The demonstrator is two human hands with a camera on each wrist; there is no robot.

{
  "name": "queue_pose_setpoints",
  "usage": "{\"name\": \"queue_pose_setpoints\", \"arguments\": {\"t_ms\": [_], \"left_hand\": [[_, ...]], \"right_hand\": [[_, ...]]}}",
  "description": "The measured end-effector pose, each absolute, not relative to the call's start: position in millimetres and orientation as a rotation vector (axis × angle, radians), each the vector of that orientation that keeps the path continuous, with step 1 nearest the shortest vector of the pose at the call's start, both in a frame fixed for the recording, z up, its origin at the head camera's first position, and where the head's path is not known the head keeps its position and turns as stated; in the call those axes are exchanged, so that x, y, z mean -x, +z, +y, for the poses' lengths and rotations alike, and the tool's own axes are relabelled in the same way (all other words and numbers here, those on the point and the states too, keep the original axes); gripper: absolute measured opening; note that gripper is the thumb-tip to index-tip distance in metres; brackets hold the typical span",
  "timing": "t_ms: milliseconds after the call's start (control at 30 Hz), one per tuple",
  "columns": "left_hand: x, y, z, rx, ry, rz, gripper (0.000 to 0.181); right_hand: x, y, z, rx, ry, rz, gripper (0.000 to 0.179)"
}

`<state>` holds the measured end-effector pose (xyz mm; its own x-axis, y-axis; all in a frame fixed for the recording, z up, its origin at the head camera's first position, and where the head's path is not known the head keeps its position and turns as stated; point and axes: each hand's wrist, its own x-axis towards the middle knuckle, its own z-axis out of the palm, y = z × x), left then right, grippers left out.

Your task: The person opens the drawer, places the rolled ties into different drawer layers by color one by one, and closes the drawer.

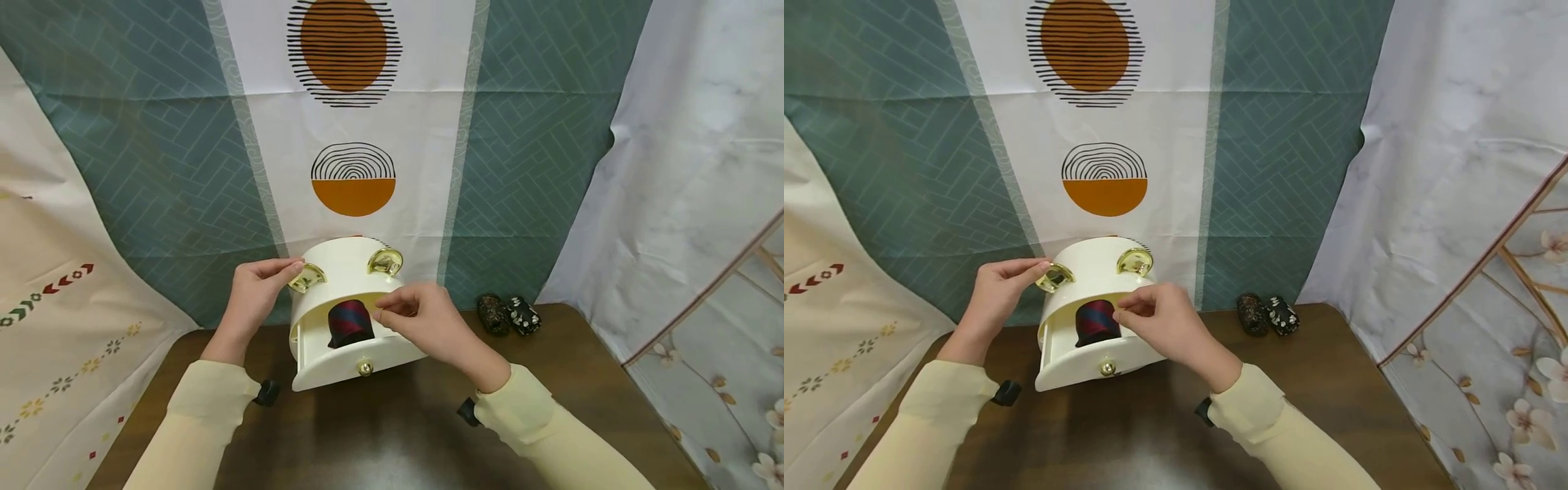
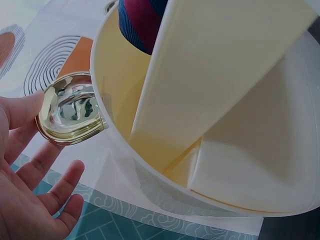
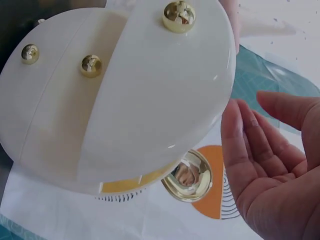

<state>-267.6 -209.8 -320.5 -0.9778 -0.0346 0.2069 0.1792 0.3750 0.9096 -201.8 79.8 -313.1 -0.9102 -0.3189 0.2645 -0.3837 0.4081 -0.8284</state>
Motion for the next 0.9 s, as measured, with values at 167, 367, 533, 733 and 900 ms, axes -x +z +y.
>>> {"name": "queue_pose_setpoints", "arguments": {"t_ms": [167,367,533,733,900], "left_hand": [[269.0,-319.1,-207.5,0.146,-1.655,-2.437,0.044],[268.3,-316.5,-205.4,0.147,-1.656,-2.437,0.044],[268.0,-316.3,-204.9,0.151,-1.655,-2.429,0.045],[266.6,-317.9,-206.2,0.133,-1.654,-2.43,0.045],[265.5,-318.6,-207.9,0.113,-1.674,-2.419,0.045]], "right_hand": [[189.2,-304.2,81.7,-0.71,1.597,-2.585,0.011],[168.7,-287.5,81.5,-0.8,1.677,-2.632,0.008],[162.7,-286.8,80.2,-0.884,1.669,-2.657,0.009],[165.8,-304.3,77.1,-0.918,1.656,-2.703,0.008],[174.1,-323.1,73.8,-0.953,1.577,-2.748,0.006]]}}
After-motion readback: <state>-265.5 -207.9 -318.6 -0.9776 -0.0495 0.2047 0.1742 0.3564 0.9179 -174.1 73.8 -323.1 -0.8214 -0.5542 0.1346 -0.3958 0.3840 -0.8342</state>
